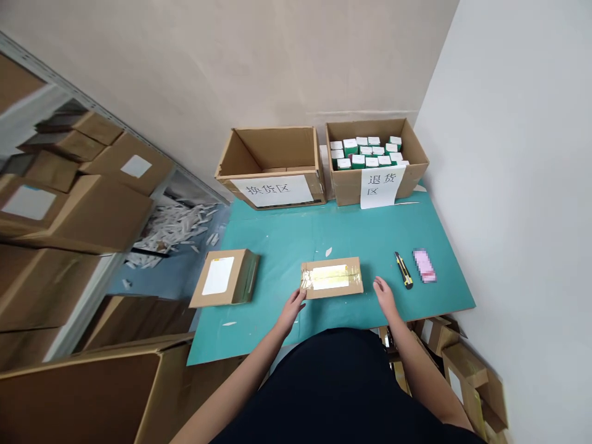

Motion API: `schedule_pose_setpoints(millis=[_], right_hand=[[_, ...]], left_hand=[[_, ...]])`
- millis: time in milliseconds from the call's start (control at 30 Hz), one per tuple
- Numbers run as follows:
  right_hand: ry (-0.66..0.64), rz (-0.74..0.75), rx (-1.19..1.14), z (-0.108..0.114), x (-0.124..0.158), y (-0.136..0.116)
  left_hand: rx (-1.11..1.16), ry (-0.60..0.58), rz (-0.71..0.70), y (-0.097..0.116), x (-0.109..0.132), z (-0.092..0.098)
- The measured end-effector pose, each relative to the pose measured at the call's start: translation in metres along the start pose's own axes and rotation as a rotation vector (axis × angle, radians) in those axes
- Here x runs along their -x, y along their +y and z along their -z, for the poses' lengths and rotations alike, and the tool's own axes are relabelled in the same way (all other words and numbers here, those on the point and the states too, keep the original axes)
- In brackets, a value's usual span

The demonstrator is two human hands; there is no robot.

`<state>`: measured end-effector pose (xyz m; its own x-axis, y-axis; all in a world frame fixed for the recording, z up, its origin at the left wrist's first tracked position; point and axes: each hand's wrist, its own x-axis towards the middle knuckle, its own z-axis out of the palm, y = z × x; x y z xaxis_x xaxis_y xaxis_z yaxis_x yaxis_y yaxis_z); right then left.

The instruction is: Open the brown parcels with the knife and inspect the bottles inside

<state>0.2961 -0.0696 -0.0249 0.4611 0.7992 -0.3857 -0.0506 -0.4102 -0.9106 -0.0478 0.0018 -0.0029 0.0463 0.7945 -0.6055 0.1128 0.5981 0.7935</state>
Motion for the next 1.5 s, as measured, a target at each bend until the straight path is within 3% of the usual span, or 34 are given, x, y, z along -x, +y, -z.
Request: schedule_pose_setpoints(millis=[133,267,500,733,900,1133,1300,1500], right_hand=[[0.179,0.028,0.118,0.049,-0.018,0.014],[0.242,0.032,0.338,0.084,-0.045,0.019],[0.249,-0.004,0.506,0.096,-0.089,0.024],[0.265,-0.061,0.558,0.092,-0.111,0.035],[0.184,-0.122,0.528,0.087,-0.113,0.027],[0.099,-0.079,0.425,0.063,-0.065,0.0],[-0.083,-0.053,0.187,0.032,-0.019,-0.041],[-0.329,0.191,0.466,-0.024,0.004,-0.096]], left_hand=[[-0.005,0.064,-0.005,0.002,0.001,-0.003],[-0.014,0.114,-0.125,0.011,0.002,-0.005],[-0.086,0.175,-0.151,0.017,0.01,-0.006],[-0.121,0.2,-0.02,0.01,0.02,-0.003],[-0.117,0.2,0.004,0.009,0.021,-0.004],[-0.042,0.157,-0.06,0.008,0.011,-0.007],[-0.003,0.086,-0.13,0.007,0.004,-0.015],[0.045,0.059,-0.165,-0.002,-0.001,-0.026]])
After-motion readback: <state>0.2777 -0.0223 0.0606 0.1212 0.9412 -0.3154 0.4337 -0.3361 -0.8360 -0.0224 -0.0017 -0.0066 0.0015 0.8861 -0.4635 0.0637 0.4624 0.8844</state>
